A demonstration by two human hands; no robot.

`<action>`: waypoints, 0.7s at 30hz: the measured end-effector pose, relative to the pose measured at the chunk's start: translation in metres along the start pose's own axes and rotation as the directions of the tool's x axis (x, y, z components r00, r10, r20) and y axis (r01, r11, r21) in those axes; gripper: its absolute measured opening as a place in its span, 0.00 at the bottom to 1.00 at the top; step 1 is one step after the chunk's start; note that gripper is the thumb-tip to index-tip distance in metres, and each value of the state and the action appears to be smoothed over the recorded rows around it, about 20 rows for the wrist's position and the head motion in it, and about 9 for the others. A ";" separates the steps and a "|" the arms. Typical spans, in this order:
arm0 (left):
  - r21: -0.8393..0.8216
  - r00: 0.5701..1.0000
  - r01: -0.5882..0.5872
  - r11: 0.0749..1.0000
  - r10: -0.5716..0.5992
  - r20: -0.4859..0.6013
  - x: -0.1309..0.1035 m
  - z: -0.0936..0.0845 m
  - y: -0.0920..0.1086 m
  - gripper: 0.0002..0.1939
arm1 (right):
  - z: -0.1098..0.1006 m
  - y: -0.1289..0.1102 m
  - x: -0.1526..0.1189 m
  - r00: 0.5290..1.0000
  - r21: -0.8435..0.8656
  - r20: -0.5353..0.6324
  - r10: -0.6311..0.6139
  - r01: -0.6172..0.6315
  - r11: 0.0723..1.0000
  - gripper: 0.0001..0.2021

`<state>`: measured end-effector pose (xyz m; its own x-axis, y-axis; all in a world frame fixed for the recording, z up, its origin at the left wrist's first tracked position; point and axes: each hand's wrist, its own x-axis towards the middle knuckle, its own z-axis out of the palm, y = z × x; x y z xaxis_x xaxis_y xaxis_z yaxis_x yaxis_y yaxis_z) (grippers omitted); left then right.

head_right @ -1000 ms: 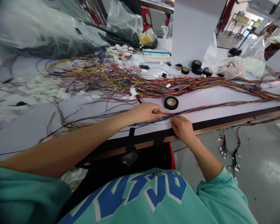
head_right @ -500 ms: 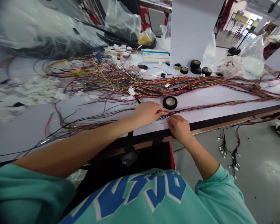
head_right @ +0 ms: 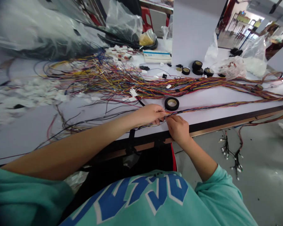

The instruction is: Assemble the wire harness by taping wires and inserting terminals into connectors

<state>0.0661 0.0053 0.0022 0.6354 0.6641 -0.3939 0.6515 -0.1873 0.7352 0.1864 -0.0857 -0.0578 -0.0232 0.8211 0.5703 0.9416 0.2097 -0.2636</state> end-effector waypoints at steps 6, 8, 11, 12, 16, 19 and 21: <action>-0.096 0.998 0.061 0.994 -0.060 0.020 -0.002 0.002 0.003 0.08 | -0.005 0.000 -0.002 0.999 0.022 -0.034 -0.033 0.034 0.999 0.12; -0.127 0.997 0.073 0.989 -0.071 0.018 -0.002 0.002 0.003 0.07 | -0.006 0.001 -0.004 0.998 0.035 -0.047 -0.052 0.054 0.998 0.12; -0.167 0.998 0.066 0.984 -0.065 0.006 -0.001 0.001 0.002 0.07 | -0.007 0.003 -0.006 0.996 0.037 -0.043 -0.073 0.074 0.997 0.12; -0.177 0.998 0.060 0.982 -0.061 0.003 -0.001 0.002 0.001 0.07 | -0.007 0.003 -0.007 0.998 0.039 -0.021 -0.067 0.068 0.997 0.12; -0.189 0.998 0.056 0.980 -0.057 -0.002 -0.003 0.002 0.001 0.07 | -0.007 0.003 -0.007 0.997 0.036 0.072 -0.017 0.014 0.999 0.13; -0.159 0.998 0.060 0.985 -0.061 0.003 -0.006 0.003 0.003 0.07 | -0.007 0.002 -0.005 0.996 0.016 0.091 -0.005 0.003 1.000 0.13; -0.146 0.998 0.059 0.987 -0.059 0.005 -0.009 0.003 0.005 0.06 | -0.006 0.000 -0.004 0.997 -0.019 0.078 -0.006 0.007 1.000 0.13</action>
<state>0.0648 -0.0036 0.0076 0.5978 0.6708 -0.4390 0.6202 -0.0400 0.7834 0.1891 -0.0923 -0.0551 -0.0549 0.8587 0.5095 0.9476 0.2057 -0.2446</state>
